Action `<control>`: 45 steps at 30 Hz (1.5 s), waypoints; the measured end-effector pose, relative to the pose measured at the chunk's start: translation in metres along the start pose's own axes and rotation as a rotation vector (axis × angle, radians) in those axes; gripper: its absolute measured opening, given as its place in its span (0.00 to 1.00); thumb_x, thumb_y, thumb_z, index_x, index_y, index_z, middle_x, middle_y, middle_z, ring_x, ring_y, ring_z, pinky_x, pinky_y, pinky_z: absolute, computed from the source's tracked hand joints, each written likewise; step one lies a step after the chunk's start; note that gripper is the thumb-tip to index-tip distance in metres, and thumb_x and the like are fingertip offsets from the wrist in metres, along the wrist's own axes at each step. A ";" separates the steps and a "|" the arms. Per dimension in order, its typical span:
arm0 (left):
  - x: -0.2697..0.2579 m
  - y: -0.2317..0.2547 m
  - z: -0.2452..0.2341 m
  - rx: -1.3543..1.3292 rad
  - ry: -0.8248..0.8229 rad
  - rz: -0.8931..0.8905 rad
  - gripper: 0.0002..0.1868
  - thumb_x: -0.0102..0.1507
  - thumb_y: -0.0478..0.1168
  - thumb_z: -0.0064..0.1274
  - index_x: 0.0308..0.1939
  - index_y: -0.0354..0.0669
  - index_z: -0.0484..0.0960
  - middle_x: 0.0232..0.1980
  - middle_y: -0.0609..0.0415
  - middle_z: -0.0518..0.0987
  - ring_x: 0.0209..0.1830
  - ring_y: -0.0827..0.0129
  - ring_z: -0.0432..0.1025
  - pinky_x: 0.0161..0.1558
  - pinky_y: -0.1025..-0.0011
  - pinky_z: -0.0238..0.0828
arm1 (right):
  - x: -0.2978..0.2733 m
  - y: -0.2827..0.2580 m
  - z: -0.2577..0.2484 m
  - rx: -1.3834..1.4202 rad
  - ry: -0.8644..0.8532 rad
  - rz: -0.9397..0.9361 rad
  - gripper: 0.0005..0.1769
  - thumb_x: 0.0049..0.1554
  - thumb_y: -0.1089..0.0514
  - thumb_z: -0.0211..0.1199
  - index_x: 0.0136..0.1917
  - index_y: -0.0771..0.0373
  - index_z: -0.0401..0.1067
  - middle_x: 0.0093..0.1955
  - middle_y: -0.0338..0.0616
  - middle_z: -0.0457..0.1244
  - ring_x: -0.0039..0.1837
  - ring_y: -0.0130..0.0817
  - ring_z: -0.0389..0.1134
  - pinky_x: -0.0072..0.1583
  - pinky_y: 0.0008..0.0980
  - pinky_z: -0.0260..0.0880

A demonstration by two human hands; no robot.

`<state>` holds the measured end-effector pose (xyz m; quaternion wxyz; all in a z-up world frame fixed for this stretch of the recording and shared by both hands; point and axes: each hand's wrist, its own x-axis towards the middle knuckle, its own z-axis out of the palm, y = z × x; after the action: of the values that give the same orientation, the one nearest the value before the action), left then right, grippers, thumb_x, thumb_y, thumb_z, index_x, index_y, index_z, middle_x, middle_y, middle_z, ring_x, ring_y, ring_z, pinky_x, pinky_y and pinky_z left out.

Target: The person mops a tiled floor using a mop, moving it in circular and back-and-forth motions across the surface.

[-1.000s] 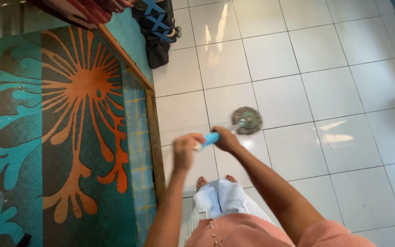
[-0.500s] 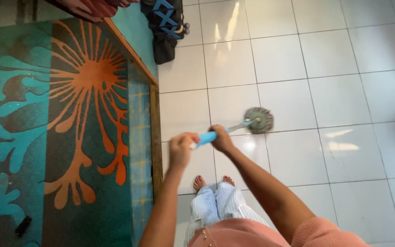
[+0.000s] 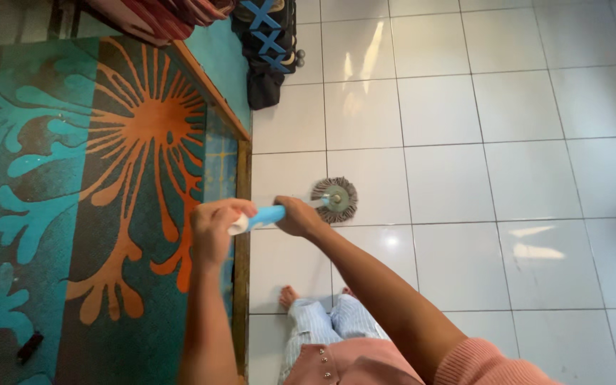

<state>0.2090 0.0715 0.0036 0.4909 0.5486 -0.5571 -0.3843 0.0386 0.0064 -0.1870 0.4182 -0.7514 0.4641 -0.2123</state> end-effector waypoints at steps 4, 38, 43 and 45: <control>0.009 -0.061 0.050 -0.167 -0.107 -0.104 0.19 0.57 0.40 0.39 0.30 0.32 0.86 0.30 0.49 0.83 0.28 0.69 0.72 0.34 0.70 0.68 | -0.016 0.063 -0.028 -0.116 0.006 0.190 0.10 0.52 0.56 0.64 0.47 0.58 0.73 0.46 0.55 0.69 0.51 0.58 0.70 0.49 0.50 0.70; 0.111 -0.068 -0.225 -0.041 0.096 -0.197 0.19 0.59 0.36 0.36 0.29 0.32 0.85 0.37 0.43 0.85 0.39 0.59 0.81 0.37 0.65 0.79 | 0.215 -0.095 0.157 0.100 0.036 0.030 0.06 0.50 0.62 0.64 0.42 0.61 0.70 0.44 0.52 0.67 0.48 0.53 0.69 0.49 0.45 0.70; 0.119 -0.131 -0.169 -0.117 0.036 -0.153 0.21 0.63 0.39 0.37 0.31 0.41 0.89 0.34 0.47 0.86 0.23 0.71 0.70 0.26 0.73 0.67 | 0.198 -0.002 0.141 -0.004 0.266 -0.122 0.08 0.46 0.62 0.65 0.42 0.60 0.72 0.45 0.54 0.67 0.52 0.57 0.67 0.53 0.49 0.69; 0.113 -0.154 -0.131 -0.156 0.038 -0.235 0.18 0.63 0.39 0.41 0.29 0.39 0.88 0.34 0.45 0.86 0.23 0.69 0.71 0.24 0.69 0.68 | 0.186 0.044 0.124 -0.075 0.234 -0.021 0.09 0.45 0.62 0.65 0.41 0.61 0.70 0.43 0.54 0.66 0.50 0.56 0.67 0.52 0.48 0.68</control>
<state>0.3811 -0.0418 -0.1016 0.4942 0.5773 -0.4482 -0.4707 0.1921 -0.1130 -0.3056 0.3309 -0.7413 0.5095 -0.2852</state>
